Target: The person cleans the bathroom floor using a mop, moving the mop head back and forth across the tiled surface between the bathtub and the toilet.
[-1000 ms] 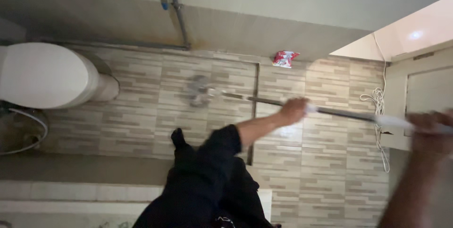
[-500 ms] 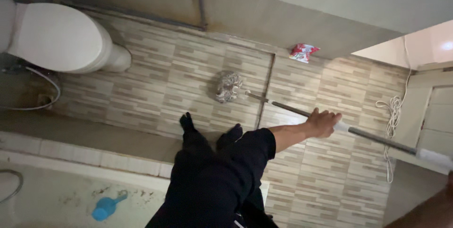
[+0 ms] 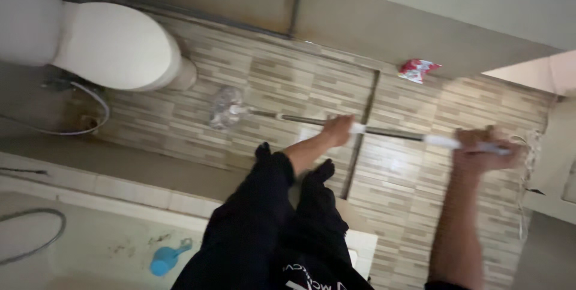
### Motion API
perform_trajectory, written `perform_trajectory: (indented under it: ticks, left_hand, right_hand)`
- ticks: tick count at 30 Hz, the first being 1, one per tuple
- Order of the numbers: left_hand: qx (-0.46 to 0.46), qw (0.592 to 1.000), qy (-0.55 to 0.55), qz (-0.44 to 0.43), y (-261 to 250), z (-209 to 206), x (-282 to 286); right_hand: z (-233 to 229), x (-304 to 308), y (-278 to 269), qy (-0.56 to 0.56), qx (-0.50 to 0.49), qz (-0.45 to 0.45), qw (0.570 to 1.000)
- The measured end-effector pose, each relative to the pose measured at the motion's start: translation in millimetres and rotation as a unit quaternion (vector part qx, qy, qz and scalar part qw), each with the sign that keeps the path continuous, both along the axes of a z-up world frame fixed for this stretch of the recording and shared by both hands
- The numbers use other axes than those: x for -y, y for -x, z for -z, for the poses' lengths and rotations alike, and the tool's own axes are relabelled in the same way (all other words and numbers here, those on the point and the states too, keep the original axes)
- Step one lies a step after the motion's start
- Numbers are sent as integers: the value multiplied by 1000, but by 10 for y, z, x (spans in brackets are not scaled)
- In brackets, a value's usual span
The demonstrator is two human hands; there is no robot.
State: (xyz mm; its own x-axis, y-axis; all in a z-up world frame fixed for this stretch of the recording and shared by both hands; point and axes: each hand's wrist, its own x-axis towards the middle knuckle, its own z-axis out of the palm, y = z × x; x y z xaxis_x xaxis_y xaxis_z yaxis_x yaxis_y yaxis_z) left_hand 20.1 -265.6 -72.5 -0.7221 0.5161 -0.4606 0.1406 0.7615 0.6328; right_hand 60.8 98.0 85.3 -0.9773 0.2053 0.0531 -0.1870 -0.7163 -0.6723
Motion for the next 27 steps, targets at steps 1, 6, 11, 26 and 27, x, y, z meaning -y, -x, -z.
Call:
perform_trajectory:
  ticks: [1,6,11,26,27]
  left_hand:
    - [-74,997,5,-11,-57,102,373]
    - [-79,972,132,-175,-403,440,2408]
    - [-78,918,296,-253,-669,361,4050]
    - [-158,975,117,-107,-298,465,1638]
    - [-290,953,45,-71,-314,402,1225]
  right_hand:
    - [203,366,-38,2,23,0,1000]
    - [1164,2647,-333,117,126,-34,985]
    - [1299,4799,-543,121,223,-120,960]
    - [147,1971,223,54,169,-129,976]
    - [-5,1512,176,67,166,-131,975]
